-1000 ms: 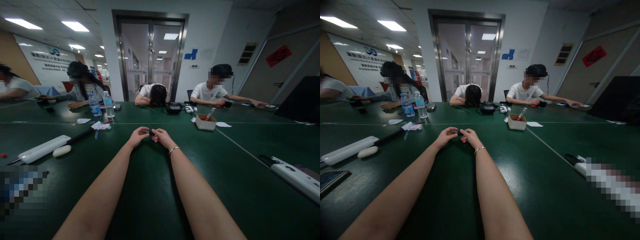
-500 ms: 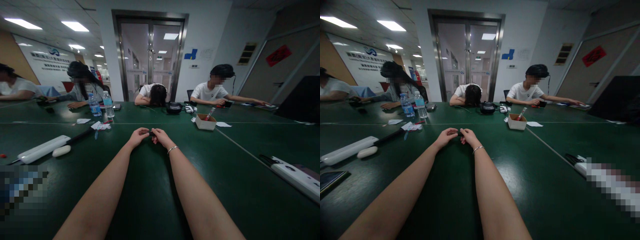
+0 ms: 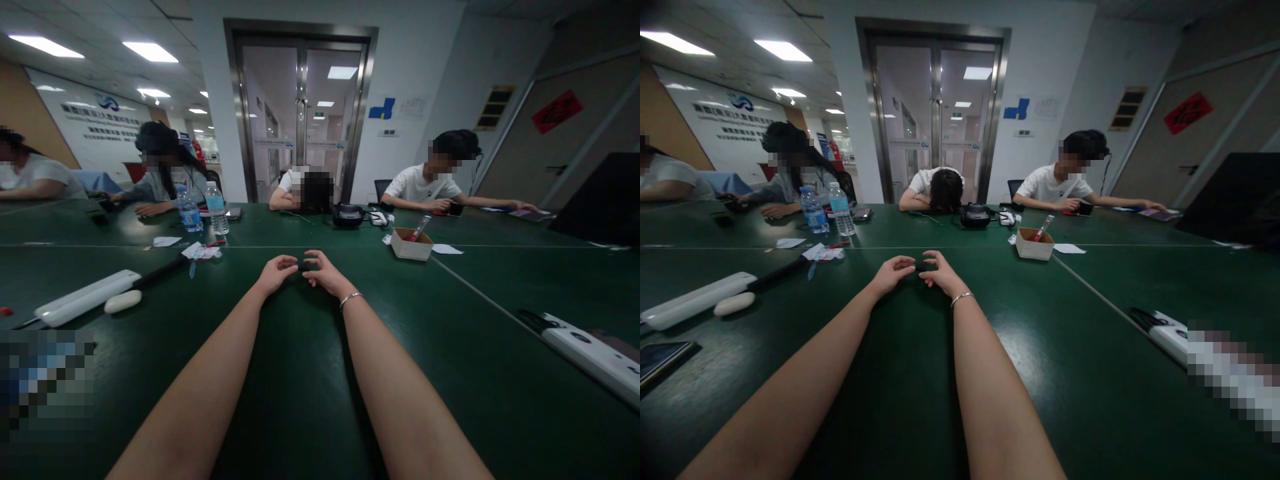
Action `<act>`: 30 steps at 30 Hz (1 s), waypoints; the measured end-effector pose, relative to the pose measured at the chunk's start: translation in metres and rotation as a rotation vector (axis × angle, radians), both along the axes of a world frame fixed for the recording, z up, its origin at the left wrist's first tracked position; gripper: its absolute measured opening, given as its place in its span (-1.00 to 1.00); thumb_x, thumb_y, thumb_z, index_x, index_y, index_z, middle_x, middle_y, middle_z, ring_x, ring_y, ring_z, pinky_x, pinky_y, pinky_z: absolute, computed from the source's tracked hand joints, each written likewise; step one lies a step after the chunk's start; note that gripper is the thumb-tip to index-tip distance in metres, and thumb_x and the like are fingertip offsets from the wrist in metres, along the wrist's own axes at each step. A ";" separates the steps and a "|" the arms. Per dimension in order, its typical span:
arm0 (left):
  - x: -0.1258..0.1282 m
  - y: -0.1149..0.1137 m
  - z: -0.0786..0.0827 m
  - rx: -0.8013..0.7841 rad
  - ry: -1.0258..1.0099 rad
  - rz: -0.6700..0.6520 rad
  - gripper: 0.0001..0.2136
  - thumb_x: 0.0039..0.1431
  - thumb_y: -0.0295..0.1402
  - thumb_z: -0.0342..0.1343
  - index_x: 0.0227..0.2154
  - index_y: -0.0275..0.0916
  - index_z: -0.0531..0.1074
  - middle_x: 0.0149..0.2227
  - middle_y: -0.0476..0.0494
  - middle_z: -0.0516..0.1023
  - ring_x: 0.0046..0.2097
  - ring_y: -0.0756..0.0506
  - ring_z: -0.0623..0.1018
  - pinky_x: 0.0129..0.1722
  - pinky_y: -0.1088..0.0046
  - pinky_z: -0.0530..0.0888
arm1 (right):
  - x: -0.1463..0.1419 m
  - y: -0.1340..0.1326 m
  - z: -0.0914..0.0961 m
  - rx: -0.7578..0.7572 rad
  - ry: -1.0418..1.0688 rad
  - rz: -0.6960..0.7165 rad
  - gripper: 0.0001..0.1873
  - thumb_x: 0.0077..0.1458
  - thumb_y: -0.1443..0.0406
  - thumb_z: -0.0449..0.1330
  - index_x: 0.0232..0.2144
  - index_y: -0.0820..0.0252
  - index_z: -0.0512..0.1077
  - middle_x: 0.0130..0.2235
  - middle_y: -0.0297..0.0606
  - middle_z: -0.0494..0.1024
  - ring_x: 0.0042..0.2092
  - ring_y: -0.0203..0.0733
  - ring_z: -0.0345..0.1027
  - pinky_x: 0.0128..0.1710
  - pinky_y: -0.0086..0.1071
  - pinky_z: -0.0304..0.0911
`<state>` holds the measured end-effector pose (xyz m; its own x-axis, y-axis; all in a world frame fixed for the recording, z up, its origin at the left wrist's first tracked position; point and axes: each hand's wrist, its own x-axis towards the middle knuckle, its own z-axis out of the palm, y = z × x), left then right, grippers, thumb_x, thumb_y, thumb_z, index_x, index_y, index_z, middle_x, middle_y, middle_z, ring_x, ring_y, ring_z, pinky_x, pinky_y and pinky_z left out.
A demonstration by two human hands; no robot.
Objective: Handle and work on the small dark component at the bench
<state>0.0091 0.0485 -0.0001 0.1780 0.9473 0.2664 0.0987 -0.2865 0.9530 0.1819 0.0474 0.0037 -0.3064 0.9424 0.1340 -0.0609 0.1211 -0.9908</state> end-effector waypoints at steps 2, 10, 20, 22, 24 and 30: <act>0.000 -0.001 0.000 -0.004 -0.001 0.010 -0.65 -0.16 -0.27 0.26 -0.27 -0.29 0.42 -0.19 -0.21 0.50 -0.11 -0.14 0.47 -0.04 0.23 0.34 | 0.001 0.000 0.000 -0.051 0.004 -0.045 -0.42 -0.11 0.34 0.30 -0.05 0.09 0.15 -0.30 -0.34 0.41 -0.64 -0.48 0.28 -0.72 -0.61 0.21; 0.000 0.002 -0.002 0.015 -0.002 0.019 -0.68 -0.14 -0.28 0.24 -0.28 -0.30 0.42 -0.25 -0.20 0.51 -0.15 -0.13 0.47 -0.10 0.27 0.37 | 0.000 -0.002 0.004 -0.067 0.032 -0.019 -0.44 -0.09 0.36 0.29 -0.06 0.07 0.16 -0.29 -0.35 0.41 -0.64 -0.49 0.28 -0.67 -0.58 0.28; 0.001 0.000 -0.002 0.016 0.001 0.017 -0.70 -0.13 -0.28 0.22 -0.29 -0.29 0.41 -0.29 -0.16 0.50 -0.19 -0.11 0.47 -0.18 0.33 0.37 | -0.001 -0.005 0.007 -0.090 0.028 -0.009 -0.38 -0.10 0.42 0.27 -0.04 0.01 0.08 -0.30 -0.40 0.38 -0.63 -0.46 0.29 -0.64 -0.50 0.35; 0.002 -0.001 0.000 0.008 0.009 0.020 -0.69 -0.13 -0.27 0.22 -0.29 -0.29 0.41 -0.30 -0.17 0.50 -0.20 -0.11 0.47 -0.20 0.34 0.37 | -0.001 -0.005 0.008 -0.134 0.011 -0.026 -0.57 0.03 0.30 0.20 -0.08 0.10 0.12 -0.38 -0.38 0.39 -0.65 -0.43 0.28 -0.66 -0.49 0.34; 0.002 -0.002 0.001 0.006 0.011 0.022 -0.69 -0.13 -0.28 0.22 -0.29 -0.30 0.40 -0.31 -0.16 0.50 -0.20 -0.11 0.47 -0.20 0.34 0.37 | -0.002 -0.005 0.008 -0.154 -0.031 -0.036 -0.76 0.14 0.24 0.08 -0.16 0.19 0.17 -0.46 -0.36 0.38 -0.68 -0.42 0.23 -0.71 -0.50 0.29; 0.001 -0.002 0.001 0.010 0.022 0.027 -0.69 -0.11 -0.27 0.21 -0.28 -0.29 0.40 -0.33 -0.14 0.50 -0.21 -0.11 0.47 -0.21 0.35 0.38 | 0.000 -0.003 0.005 -0.145 0.091 -0.046 -0.55 -0.02 0.40 0.24 -0.13 0.08 0.12 -0.38 -0.44 0.36 -0.60 -0.42 0.33 -0.59 -0.47 0.38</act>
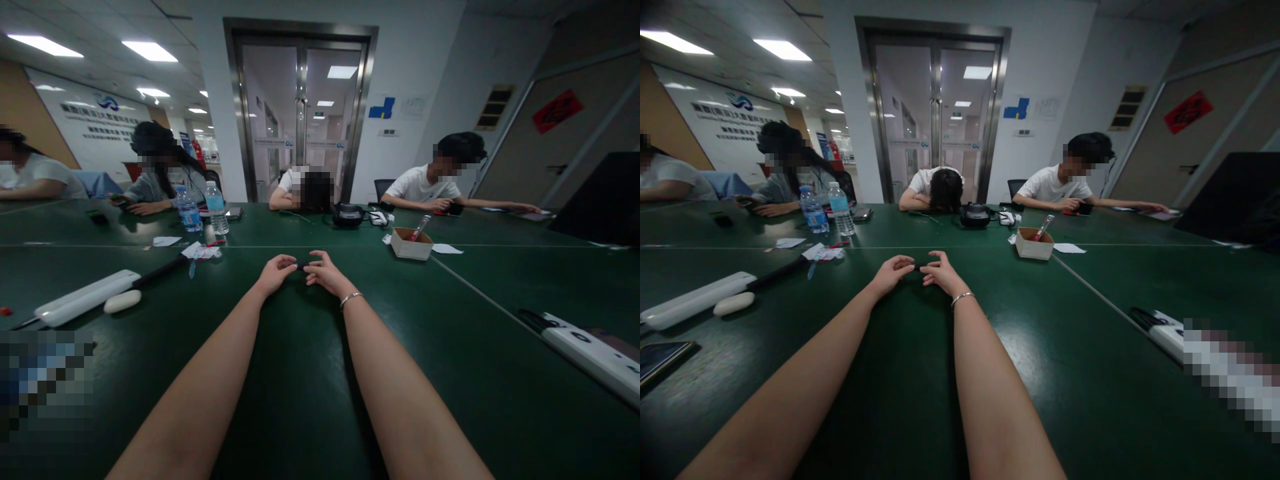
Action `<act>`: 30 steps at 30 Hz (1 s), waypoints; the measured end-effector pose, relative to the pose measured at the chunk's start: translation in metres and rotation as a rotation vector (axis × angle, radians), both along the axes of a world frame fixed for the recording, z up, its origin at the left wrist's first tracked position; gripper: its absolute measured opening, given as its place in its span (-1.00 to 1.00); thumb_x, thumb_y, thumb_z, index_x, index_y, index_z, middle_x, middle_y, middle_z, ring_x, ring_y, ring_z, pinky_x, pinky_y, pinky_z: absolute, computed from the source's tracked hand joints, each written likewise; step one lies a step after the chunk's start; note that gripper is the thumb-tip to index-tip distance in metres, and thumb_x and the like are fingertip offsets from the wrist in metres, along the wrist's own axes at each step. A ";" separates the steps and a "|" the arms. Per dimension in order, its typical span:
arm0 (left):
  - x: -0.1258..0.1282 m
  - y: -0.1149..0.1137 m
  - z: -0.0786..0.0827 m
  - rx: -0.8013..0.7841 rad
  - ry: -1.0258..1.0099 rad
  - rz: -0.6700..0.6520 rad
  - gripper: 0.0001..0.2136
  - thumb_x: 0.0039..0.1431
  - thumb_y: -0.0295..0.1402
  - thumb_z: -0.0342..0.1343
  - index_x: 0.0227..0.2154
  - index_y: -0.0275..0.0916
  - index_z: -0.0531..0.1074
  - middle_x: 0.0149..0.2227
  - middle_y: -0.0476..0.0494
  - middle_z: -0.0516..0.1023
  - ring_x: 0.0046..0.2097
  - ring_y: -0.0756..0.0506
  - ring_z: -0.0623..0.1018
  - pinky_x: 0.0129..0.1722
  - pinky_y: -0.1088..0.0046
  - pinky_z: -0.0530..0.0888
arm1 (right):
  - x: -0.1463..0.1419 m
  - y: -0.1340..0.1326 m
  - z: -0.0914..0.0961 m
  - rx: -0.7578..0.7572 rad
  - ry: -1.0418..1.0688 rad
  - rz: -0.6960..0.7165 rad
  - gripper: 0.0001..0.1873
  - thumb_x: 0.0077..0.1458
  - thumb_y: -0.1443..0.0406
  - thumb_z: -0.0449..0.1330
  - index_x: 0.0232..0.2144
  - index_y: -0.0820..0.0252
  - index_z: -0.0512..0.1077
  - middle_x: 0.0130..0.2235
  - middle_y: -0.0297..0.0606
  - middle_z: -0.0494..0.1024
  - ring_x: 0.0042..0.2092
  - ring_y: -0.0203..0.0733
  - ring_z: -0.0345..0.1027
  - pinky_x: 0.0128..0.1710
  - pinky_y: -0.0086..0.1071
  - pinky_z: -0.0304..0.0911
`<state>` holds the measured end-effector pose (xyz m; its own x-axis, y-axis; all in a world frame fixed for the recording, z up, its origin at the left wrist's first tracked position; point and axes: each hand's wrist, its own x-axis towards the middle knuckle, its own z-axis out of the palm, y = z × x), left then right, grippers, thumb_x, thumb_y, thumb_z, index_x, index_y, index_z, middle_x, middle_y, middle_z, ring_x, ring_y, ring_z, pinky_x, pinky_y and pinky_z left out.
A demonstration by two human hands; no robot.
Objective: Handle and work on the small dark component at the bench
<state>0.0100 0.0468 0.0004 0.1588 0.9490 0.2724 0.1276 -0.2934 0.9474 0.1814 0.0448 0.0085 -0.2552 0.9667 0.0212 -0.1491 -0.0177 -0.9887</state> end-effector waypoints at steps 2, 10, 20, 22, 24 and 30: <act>0.000 0.000 0.000 -0.003 0.004 0.003 -0.70 -0.10 -0.28 0.20 -0.28 -0.29 0.40 -0.33 -0.14 0.50 -0.21 -0.11 0.47 -0.21 0.35 0.38 | 0.000 0.002 -0.002 -0.025 -0.025 0.001 -0.75 0.10 0.26 0.15 -0.20 0.16 0.16 -0.47 -0.42 0.35 -0.64 -0.40 0.30 -0.65 -0.48 0.35; -0.001 0.001 -0.001 -0.004 0.018 0.006 -0.70 -0.08 -0.25 0.19 -0.27 -0.28 0.40 -0.31 -0.14 0.50 -0.24 -0.10 0.47 -0.24 0.37 0.38 | 0.001 0.002 -0.002 0.015 -0.008 0.030 -0.56 -0.04 0.38 0.25 -0.15 0.10 0.15 -0.39 -0.44 0.36 -0.63 -0.45 0.30 -0.58 -0.44 0.40; 0.000 0.002 -0.002 0.010 -0.010 0.006 -0.68 -0.11 -0.24 0.20 -0.29 -0.30 0.40 -0.34 -0.14 0.50 -0.27 -0.08 0.47 -0.28 0.40 0.37 | -0.002 0.002 -0.002 0.026 -0.064 0.057 -0.62 0.08 0.27 0.18 -0.07 0.11 0.17 -0.37 -0.36 0.40 -0.64 -0.45 0.29 -0.60 -0.45 0.39; -0.001 0.003 -0.003 0.016 0.001 0.005 -0.68 -0.11 -0.23 0.20 -0.28 -0.29 0.40 -0.34 -0.14 0.49 -0.27 -0.08 0.47 -0.29 0.40 0.37 | -0.002 0.003 -0.002 0.009 -0.107 0.032 -0.78 0.17 0.22 0.05 -0.16 0.21 0.24 -0.46 -0.34 0.40 -0.69 -0.45 0.21 -0.66 -0.47 0.34; -0.001 0.004 -0.004 0.016 0.012 0.010 -0.68 -0.10 -0.22 0.19 -0.27 -0.29 0.40 -0.34 -0.13 0.49 -0.28 -0.08 0.46 -0.30 0.41 0.37 | -0.002 0.003 -0.003 0.047 -0.112 0.028 -0.81 0.14 0.27 0.09 -0.18 0.20 0.27 -0.46 -0.37 0.39 -0.71 -0.48 0.18 -0.68 -0.48 0.34; -0.003 0.006 -0.006 0.000 0.012 0.028 -0.67 -0.07 -0.18 0.15 -0.27 -0.28 0.40 -0.35 -0.12 0.48 -0.40 -0.02 0.41 -0.39 0.45 0.33 | -0.001 0.005 -0.003 0.010 -0.051 0.029 -0.73 0.10 0.20 0.14 -0.17 0.19 0.25 -0.44 -0.35 0.41 -0.66 -0.46 0.24 -0.58 -0.43 0.41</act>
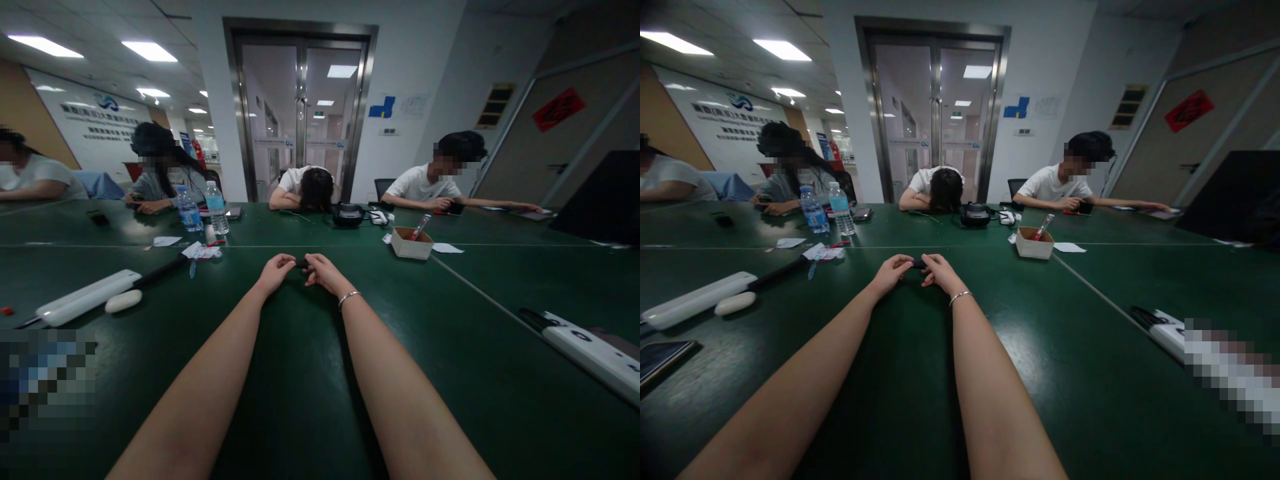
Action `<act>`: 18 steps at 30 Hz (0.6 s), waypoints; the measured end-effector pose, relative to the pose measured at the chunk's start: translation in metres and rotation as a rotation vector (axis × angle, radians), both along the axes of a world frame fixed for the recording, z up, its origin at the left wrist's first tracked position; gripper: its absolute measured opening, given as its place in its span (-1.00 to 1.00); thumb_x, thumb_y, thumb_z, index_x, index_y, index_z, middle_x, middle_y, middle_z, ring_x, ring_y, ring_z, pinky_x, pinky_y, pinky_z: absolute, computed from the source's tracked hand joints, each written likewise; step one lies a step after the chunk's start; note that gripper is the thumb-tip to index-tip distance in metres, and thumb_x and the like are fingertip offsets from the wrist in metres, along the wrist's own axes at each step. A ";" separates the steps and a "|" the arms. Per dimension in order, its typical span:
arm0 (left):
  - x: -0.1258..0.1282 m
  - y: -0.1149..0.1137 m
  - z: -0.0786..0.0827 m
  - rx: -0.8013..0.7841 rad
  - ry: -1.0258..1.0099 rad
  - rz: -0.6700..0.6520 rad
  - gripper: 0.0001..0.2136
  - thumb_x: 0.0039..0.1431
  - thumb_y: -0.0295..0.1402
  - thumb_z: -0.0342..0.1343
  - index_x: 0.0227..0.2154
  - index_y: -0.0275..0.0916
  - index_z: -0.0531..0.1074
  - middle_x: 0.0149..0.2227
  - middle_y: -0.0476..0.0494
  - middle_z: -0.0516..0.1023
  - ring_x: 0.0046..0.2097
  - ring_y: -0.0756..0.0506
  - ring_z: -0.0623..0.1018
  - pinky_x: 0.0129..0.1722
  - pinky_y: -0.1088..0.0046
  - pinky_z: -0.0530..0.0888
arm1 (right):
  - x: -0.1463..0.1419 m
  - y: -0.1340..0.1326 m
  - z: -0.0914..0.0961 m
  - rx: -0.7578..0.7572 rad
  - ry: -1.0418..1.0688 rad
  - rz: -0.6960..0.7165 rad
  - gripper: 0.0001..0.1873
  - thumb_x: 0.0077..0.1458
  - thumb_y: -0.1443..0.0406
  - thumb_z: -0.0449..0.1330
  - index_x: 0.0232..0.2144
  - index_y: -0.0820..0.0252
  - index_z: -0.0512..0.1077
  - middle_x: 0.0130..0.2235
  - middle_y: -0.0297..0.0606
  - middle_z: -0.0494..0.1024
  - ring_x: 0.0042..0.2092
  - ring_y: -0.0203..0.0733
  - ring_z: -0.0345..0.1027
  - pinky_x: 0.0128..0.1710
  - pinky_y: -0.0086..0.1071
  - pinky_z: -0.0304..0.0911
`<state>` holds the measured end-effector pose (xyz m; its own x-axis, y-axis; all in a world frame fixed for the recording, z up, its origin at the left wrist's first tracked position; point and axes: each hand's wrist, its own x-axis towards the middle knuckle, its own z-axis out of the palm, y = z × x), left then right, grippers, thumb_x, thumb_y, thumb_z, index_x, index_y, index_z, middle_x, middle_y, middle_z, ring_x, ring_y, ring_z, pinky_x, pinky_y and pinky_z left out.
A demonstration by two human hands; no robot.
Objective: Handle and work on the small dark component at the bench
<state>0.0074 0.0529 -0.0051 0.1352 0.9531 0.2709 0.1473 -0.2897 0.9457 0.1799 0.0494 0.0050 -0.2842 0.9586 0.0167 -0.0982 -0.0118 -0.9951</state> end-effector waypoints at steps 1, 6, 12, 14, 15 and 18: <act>0.000 0.000 0.000 -0.004 0.002 0.002 -0.67 -0.08 -0.17 0.15 -0.27 -0.28 0.40 -0.36 -0.11 0.47 -0.42 -0.01 0.40 -0.41 0.46 0.32 | -0.001 0.000 0.000 -0.006 -0.021 0.004 -0.76 0.14 0.19 0.10 -0.22 0.23 0.27 -0.50 -0.35 0.41 -0.68 -0.45 0.20 -0.62 -0.45 0.38; 0.001 -0.001 0.001 -0.009 0.015 0.001 -0.66 -0.09 -0.16 0.15 -0.28 -0.29 0.40 -0.41 -0.09 0.45 -0.47 0.02 0.37 -0.49 0.51 0.27 | 0.001 -0.002 0.001 0.020 0.000 0.069 -0.87 0.08 0.37 0.14 -0.26 0.25 0.32 -0.53 -0.37 0.44 -0.67 -0.47 0.18 -0.61 -0.50 0.36; 0.001 -0.007 0.008 -0.031 0.111 0.020 -0.64 0.02 -0.07 0.03 -0.33 -0.30 0.43 -0.69 0.05 0.29 -0.62 0.04 0.28 -0.58 0.52 0.19 | 0.005 -0.007 0.003 0.032 0.050 0.137 -0.80 -0.04 0.46 0.19 -0.28 0.26 0.35 -0.49 -0.40 0.43 -0.62 -0.48 0.21 -0.54 -0.50 0.39; 0.002 -0.010 0.010 -0.033 0.121 0.030 -0.63 0.04 -0.05 -0.01 -0.36 -0.29 0.43 -0.73 0.08 0.24 -0.65 0.05 0.25 -0.59 0.52 0.18 | 0.004 -0.007 0.003 0.040 0.043 0.148 -0.80 -0.06 0.46 0.22 -0.30 0.25 0.36 -0.48 -0.40 0.42 -0.61 -0.48 0.21 -0.53 -0.51 0.39; 0.003 -0.010 0.011 -0.032 0.106 0.036 -0.64 0.05 -0.05 -0.02 -0.38 -0.28 0.41 -0.74 0.09 0.24 -0.66 0.05 0.24 -0.59 0.52 0.18 | 0.004 -0.007 0.003 0.039 0.043 0.148 -0.80 -0.06 0.45 0.22 -0.30 0.26 0.36 -0.48 -0.40 0.43 -0.61 -0.49 0.21 -0.53 -0.50 0.39; 0.006 -0.010 0.011 -0.067 0.010 0.034 -0.71 0.06 -0.09 -0.03 -0.43 -0.25 0.33 -0.71 0.08 0.28 -0.66 0.06 0.26 -0.59 0.54 0.19 | 0.003 -0.007 0.003 0.021 0.053 0.122 -0.80 -0.06 0.46 0.22 -0.30 0.27 0.36 -0.47 -0.39 0.43 -0.61 -0.48 0.21 -0.53 -0.48 0.40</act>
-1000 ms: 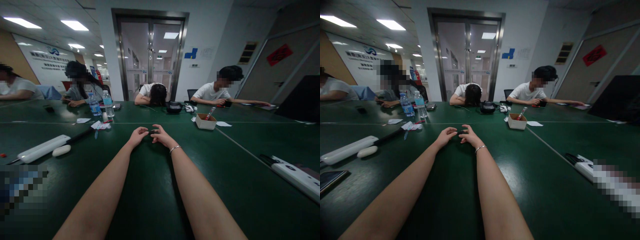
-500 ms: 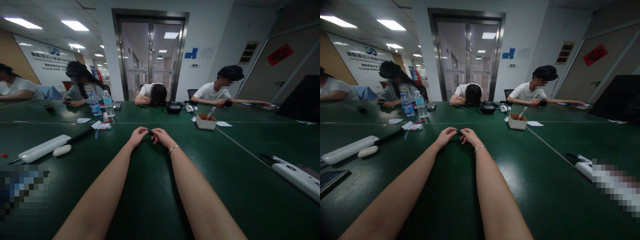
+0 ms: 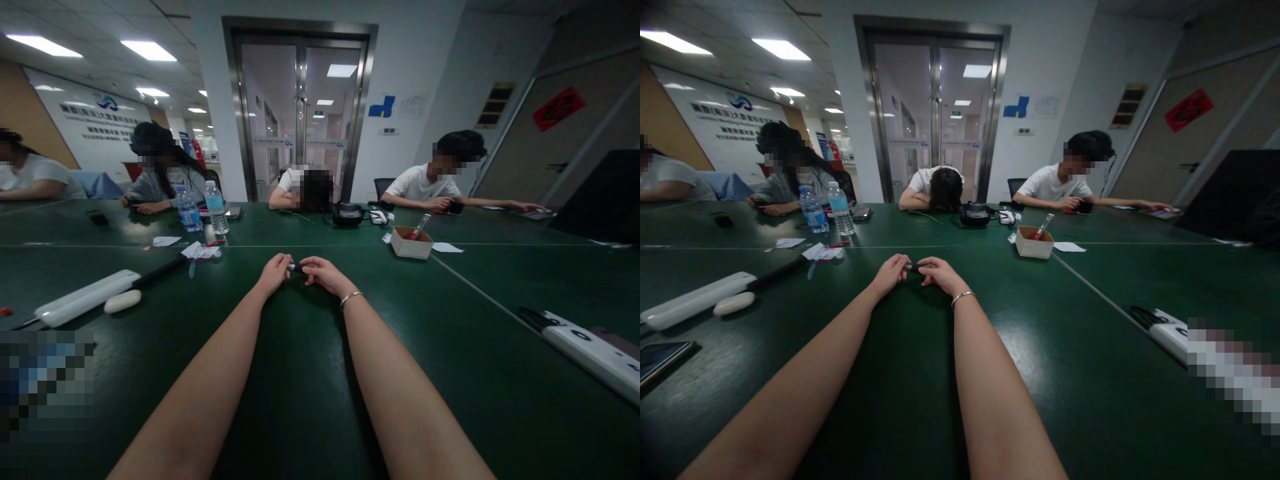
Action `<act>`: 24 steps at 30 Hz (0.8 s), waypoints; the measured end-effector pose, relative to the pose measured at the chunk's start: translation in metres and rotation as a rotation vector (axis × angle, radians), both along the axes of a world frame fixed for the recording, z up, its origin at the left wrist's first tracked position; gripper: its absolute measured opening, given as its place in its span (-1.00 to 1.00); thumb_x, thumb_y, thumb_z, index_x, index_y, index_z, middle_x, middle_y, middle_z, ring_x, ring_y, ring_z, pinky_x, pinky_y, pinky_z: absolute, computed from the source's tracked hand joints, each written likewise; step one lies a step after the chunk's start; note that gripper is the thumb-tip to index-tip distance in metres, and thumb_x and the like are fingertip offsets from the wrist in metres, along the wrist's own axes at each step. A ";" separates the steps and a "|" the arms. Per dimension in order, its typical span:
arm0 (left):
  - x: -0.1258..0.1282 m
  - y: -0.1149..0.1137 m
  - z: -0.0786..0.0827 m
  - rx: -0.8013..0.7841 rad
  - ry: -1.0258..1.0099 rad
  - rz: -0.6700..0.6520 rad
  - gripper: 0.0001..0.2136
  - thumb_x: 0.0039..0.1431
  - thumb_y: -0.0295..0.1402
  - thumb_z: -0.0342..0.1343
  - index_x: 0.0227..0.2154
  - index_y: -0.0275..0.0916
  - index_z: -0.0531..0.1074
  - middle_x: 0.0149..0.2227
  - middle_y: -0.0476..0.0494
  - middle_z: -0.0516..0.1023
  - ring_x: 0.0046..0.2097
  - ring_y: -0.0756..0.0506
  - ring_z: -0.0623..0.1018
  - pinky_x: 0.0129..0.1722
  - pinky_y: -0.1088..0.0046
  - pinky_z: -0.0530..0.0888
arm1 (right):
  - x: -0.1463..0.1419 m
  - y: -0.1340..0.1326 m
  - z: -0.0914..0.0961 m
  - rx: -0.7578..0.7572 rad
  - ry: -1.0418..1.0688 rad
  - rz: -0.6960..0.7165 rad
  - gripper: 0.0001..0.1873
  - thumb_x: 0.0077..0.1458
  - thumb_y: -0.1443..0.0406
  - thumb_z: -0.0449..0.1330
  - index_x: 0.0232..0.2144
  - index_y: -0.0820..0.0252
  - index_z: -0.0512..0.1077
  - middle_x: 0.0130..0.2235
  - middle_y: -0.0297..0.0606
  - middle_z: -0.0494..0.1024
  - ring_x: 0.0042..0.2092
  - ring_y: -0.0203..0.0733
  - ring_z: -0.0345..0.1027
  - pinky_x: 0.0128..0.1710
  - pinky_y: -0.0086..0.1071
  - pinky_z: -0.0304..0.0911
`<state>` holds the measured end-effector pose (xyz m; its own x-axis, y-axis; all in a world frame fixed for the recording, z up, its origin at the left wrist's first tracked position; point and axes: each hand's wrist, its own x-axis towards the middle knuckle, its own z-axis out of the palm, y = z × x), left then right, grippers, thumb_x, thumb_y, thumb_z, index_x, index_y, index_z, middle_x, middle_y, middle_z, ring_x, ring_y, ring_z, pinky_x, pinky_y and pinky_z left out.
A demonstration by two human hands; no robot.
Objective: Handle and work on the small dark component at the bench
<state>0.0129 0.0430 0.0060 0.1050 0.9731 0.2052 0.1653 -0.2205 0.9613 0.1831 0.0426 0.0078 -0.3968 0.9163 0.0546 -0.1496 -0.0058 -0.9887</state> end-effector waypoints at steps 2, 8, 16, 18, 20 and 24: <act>0.001 0.002 -0.001 -0.047 -0.059 -0.025 -0.78 0.05 -0.17 0.00 -0.43 -0.25 0.29 -0.68 0.05 0.34 -0.63 0.05 0.31 -0.59 0.56 0.21 | 0.000 0.000 0.000 -0.013 0.008 -0.027 -0.80 -0.05 0.46 0.22 -0.31 0.27 0.35 -0.49 -0.40 0.42 -0.61 -0.48 0.21 -0.53 -0.47 0.39; -0.002 0.008 -0.009 -0.023 -0.011 -0.078 -0.78 0.03 -0.20 0.04 -0.41 -0.26 0.29 -0.60 -0.03 0.44 -0.55 0.01 0.40 -0.50 0.51 0.32 | 0.001 -0.002 0.001 -0.022 0.032 -0.042 -0.81 -0.04 0.49 0.19 -0.31 0.28 0.34 -0.51 -0.41 0.40 -0.61 -0.47 0.23 -0.49 -0.45 0.39; -0.005 0.004 -0.011 0.076 0.315 0.065 -0.51 0.01 0.11 -0.11 -0.62 -0.25 0.38 -0.60 -0.05 0.42 -0.55 -0.02 0.37 -0.52 0.47 0.26 | 0.003 -0.003 0.001 -0.016 0.048 -0.006 -0.82 -0.04 0.48 0.19 -0.31 0.28 0.36 -0.51 -0.40 0.41 -0.60 -0.47 0.22 -0.46 -0.45 0.39; -0.005 0.003 -0.010 0.077 0.355 0.083 -0.48 0.01 0.13 -0.13 -0.64 -0.25 0.38 -0.60 -0.06 0.42 -0.55 -0.02 0.37 -0.52 0.46 0.24 | 0.003 -0.003 0.002 -0.020 0.045 -0.002 -0.82 -0.03 0.48 0.18 -0.30 0.28 0.36 -0.50 -0.39 0.43 -0.60 -0.47 0.23 -0.47 -0.46 0.39; -0.005 0.002 -0.008 0.066 0.381 0.092 -0.47 0.01 0.15 -0.15 -0.64 -0.25 0.39 -0.60 -0.07 0.42 -0.55 -0.03 0.37 -0.51 0.46 0.24 | 0.003 -0.004 0.002 -0.021 0.039 0.001 -0.82 -0.03 0.48 0.18 -0.30 0.28 0.36 -0.48 -0.37 0.45 -0.60 -0.47 0.23 -0.47 -0.47 0.39; -0.004 0.002 -0.007 0.056 0.411 0.092 -0.45 0.03 0.14 -0.19 -0.62 -0.25 0.39 -0.59 -0.07 0.42 -0.53 -0.04 0.38 -0.49 0.46 0.25 | 0.003 -0.003 0.002 -0.027 0.049 -0.003 -0.82 -0.03 0.48 0.18 -0.30 0.29 0.36 -0.49 -0.35 0.46 -0.61 -0.47 0.23 -0.48 -0.47 0.39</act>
